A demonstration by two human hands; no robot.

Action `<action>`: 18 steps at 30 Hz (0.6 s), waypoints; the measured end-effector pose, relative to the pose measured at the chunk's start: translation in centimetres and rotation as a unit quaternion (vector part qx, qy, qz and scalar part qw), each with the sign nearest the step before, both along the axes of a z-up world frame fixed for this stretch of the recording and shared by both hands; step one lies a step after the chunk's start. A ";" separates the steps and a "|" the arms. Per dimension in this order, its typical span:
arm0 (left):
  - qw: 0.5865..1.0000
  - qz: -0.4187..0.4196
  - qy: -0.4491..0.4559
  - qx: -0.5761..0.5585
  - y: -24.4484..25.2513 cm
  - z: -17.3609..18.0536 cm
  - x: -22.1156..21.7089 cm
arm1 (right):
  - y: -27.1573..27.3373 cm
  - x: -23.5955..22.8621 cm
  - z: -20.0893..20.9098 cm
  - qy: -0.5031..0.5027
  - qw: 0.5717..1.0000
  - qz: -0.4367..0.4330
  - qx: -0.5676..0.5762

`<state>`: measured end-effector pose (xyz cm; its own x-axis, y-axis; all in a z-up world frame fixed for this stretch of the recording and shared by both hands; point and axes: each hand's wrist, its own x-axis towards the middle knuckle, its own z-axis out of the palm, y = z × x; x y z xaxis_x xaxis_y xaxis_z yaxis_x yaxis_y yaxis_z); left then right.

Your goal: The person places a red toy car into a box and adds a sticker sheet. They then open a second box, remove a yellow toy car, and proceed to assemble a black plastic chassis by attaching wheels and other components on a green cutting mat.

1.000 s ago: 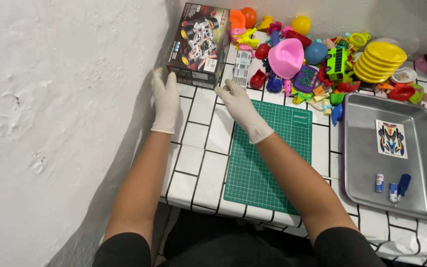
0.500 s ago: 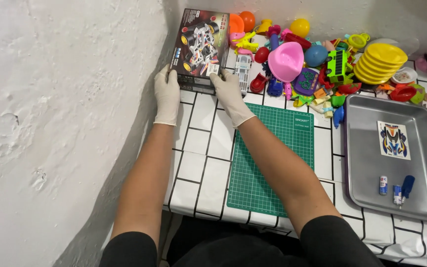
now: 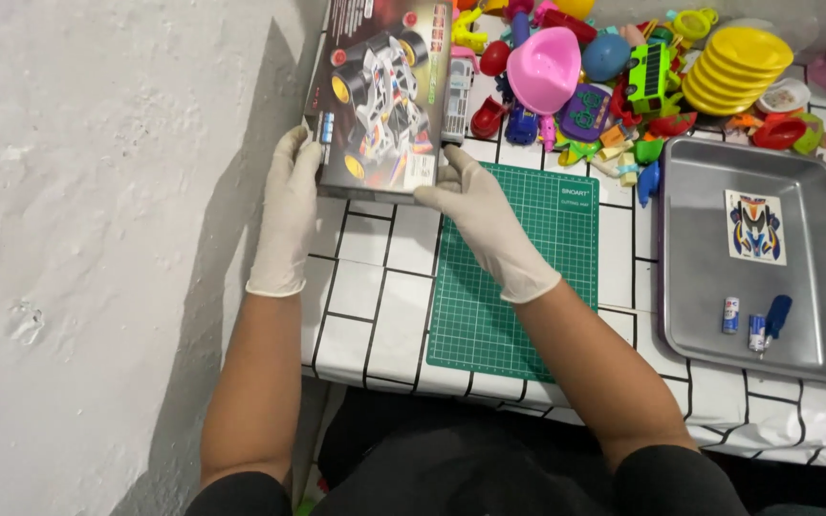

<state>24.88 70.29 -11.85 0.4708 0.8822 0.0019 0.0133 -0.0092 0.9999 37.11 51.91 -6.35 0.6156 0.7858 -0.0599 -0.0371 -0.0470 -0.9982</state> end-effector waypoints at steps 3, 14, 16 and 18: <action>0.991 -0.079 0.110 -0.020 -3.1 2.9 -3.3 | -3.7 -1.4 -1.6 0.032 0.998 0.035 -0.035; 0.948 -0.168 0.255 -0.092 -7.6 3.3 -7.8 | -8.3 -2.9 -8.0 0.106 0.982 0.120 -0.101; 0.939 -0.171 0.283 -0.096 -7.9 3.9 -8.3 | -8.3 -3.2 -8.4 0.114 0.978 0.132 -0.115; 0.937 -0.174 0.286 -0.101 -8.4 4.5 -8.4 | -8.2 -3.6 -6.8 0.106 0.977 0.133 -0.129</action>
<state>16.50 61.88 -7.33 0.6032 0.6306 -0.4884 0.5786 0.0756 0.8121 33.53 43.71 -13.19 0.3435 0.8583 -0.3812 -0.1947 -0.3320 -0.9230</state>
